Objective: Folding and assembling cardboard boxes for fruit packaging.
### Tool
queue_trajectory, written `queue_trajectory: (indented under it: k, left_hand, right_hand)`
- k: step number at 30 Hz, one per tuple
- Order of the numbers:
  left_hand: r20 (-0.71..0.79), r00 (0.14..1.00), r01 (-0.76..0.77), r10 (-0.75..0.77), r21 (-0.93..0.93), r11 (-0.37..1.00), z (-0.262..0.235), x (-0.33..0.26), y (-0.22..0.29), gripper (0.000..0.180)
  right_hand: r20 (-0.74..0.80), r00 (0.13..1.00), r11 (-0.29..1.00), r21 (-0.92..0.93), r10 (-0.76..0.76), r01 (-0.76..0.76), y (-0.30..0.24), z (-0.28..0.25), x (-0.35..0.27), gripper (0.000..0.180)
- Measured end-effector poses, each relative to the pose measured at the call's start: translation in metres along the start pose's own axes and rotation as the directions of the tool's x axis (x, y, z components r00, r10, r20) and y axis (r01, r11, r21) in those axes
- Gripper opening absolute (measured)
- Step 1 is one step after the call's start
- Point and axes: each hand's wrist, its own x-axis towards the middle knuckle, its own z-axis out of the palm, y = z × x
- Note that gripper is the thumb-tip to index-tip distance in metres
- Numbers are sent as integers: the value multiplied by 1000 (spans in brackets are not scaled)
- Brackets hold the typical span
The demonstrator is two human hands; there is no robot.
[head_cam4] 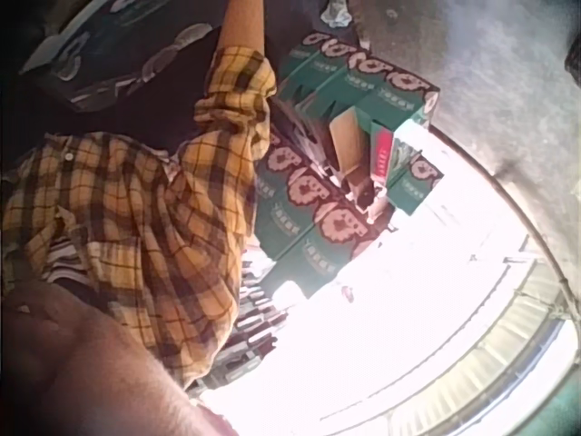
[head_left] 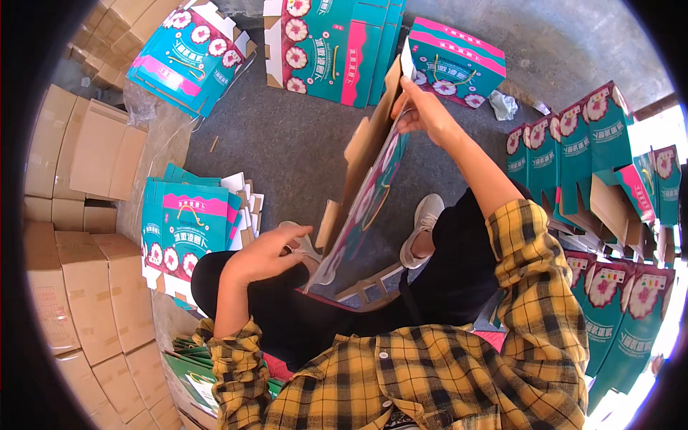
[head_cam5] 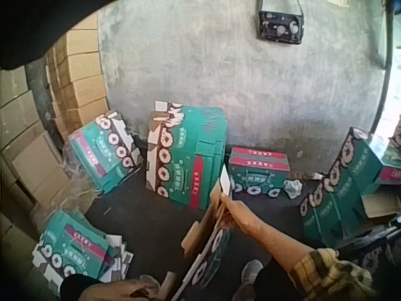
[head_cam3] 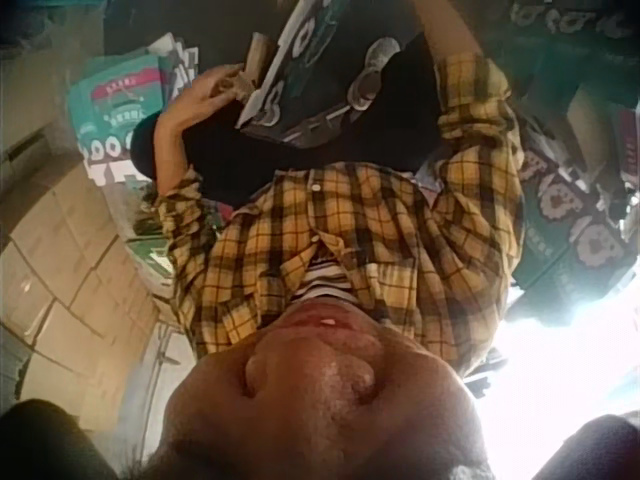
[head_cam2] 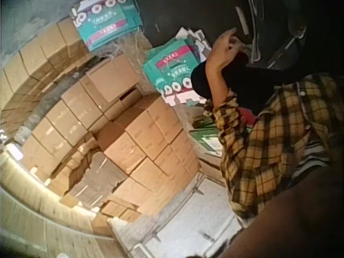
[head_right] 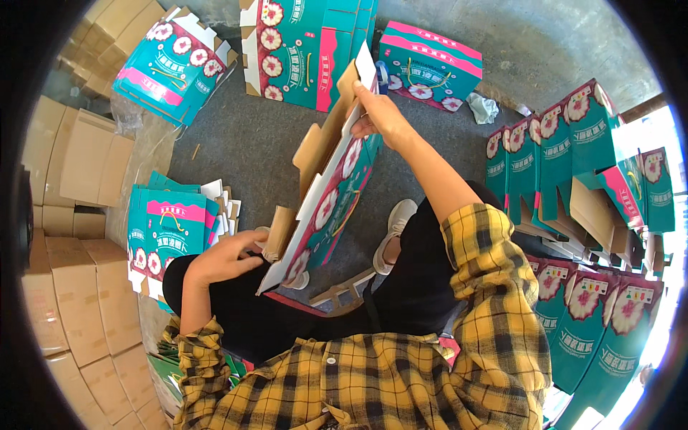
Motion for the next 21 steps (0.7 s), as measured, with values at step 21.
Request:
queue_trajectory:
  k: [21]
  left_hand:
    - [-391, 908, -44, -148, -440, 897, 20, 97, 37, 87]
  right_hand:
    - [-186, 983, 875, 476, -4, 93, -15, 26, -20, 23]
